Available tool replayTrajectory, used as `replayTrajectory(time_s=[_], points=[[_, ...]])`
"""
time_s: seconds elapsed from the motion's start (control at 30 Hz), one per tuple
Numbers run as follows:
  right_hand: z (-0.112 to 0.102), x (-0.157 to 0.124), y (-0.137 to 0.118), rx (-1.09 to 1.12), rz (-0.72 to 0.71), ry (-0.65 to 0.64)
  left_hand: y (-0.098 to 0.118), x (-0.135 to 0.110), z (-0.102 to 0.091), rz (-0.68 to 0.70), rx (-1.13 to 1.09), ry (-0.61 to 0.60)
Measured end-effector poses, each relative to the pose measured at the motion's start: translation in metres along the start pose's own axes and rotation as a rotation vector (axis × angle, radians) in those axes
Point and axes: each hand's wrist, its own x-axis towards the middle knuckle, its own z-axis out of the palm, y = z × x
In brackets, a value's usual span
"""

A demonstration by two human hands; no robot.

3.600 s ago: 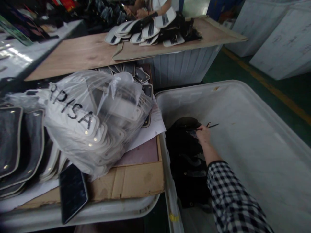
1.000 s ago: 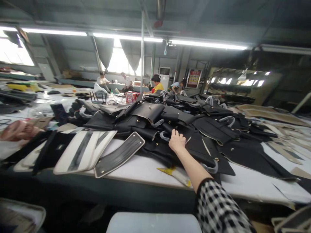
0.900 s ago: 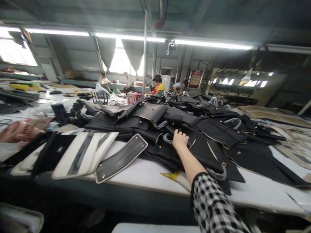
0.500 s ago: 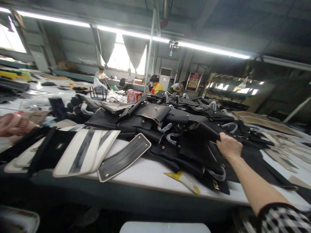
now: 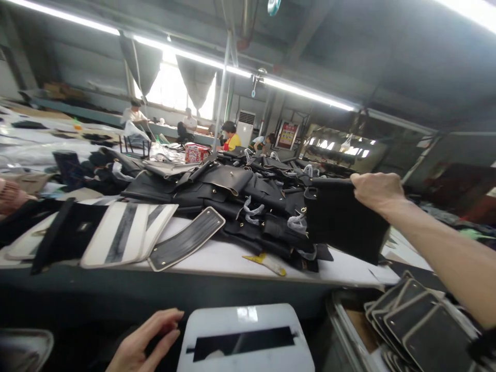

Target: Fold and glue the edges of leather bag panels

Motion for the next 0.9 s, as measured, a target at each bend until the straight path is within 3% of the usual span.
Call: replayTrajectory(time_s=[0.1, 0.23, 0.37, 0.43, 0.53, 0.6, 0.77, 0.83, 0.9], points=[[-0.045, -0.028, 0.009, -0.036, -0.102, 0.109, 0.034, 0.024, -0.001, 0.075, 0.001, -0.021], [-0.106, -0.08, 0.014, -0.055, -0.246, 0.251, 0.097, 0.063, -0.015, 0.27, 0.006, 0.054], [-0.151, -0.137, 0.004, 0.127, -0.433, 0.378, 0.157, 0.09, -0.046, 0.477, -0.001, 0.152], [-0.163, -0.163, -0.006, 0.323, -0.571, 0.477, 0.18, 0.09, -0.067, 0.483, -0.027, 0.086], [-0.169, -0.195, -0.028, 0.556, -0.863, 0.671, 0.203, 0.071, -0.1, 0.297, -0.12, -0.183], [-0.168, -0.211, -0.046, 0.631, -0.989, 0.756, 0.211, 0.05, -0.117, 0.176, -0.186, -0.293], [-0.16, -0.238, -0.087, 0.713, -1.051, 0.833, 0.209, -0.013, -0.125, 0.041, -0.222, -0.317], [-0.158, -0.244, -0.097, 0.744, -1.076, 0.854, 0.201, -0.037, -0.119, -0.114, -0.331, -0.266], [-0.158, -0.247, -0.103, 0.757, -1.088, 0.885, 0.192, -0.058, -0.11, -0.291, -0.579, -0.241]])
